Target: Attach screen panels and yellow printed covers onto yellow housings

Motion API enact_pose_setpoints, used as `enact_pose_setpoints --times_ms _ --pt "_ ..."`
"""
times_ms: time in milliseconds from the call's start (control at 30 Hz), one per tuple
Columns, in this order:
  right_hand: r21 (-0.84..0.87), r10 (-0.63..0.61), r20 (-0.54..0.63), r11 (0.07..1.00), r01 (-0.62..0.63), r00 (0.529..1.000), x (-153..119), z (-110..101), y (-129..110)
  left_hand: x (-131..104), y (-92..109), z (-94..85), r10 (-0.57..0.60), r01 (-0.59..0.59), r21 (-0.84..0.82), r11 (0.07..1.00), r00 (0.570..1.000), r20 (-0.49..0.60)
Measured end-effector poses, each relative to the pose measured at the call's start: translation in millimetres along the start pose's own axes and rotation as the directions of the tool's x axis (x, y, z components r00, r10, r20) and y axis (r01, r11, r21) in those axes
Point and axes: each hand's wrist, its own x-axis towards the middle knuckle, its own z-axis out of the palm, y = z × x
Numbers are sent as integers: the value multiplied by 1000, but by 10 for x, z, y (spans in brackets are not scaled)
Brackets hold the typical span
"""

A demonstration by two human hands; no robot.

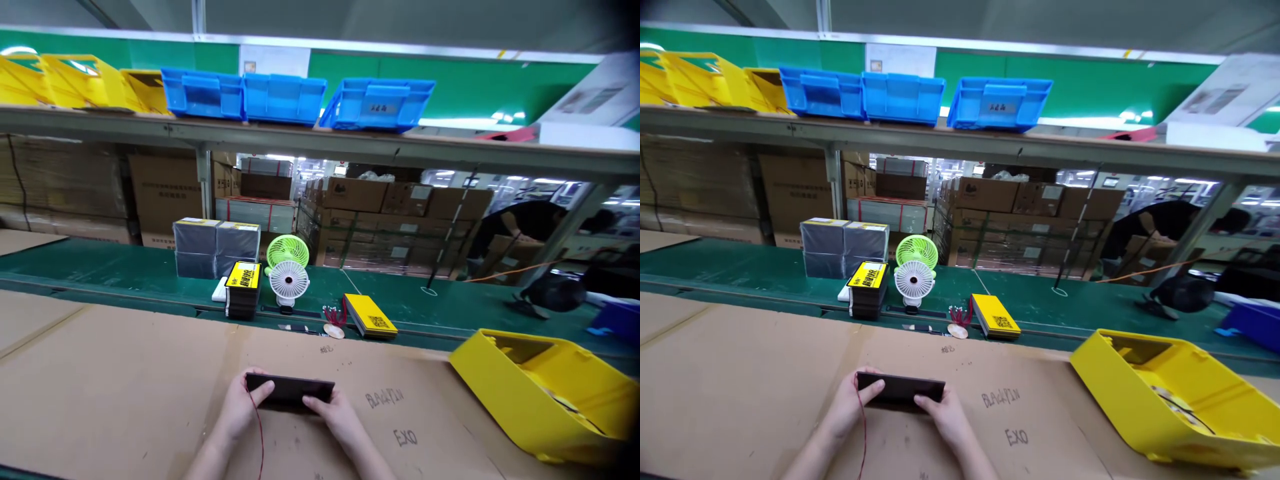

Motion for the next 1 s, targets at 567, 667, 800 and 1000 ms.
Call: enact_pose_setpoints --times_ms 567,667,800,1000 --pt "-66 -45 -75 997 40 996 -18 -6 16 -28 -33 23 -9 19 -119 993 996 90" --pt "-72 -36 -89 997 29 995 -32 2 -11 -24 -51 26 -26 31 -91 995 998 51" --pt "-65 -36 -86 997 30 996 -33 8 -38 -15 -59 25 -33 36 -81 996 999 37" --pt "-73 -34 -45 997 31 998 -33 33 -116 -10 -44 22 -35 38 -85 996 999 30"
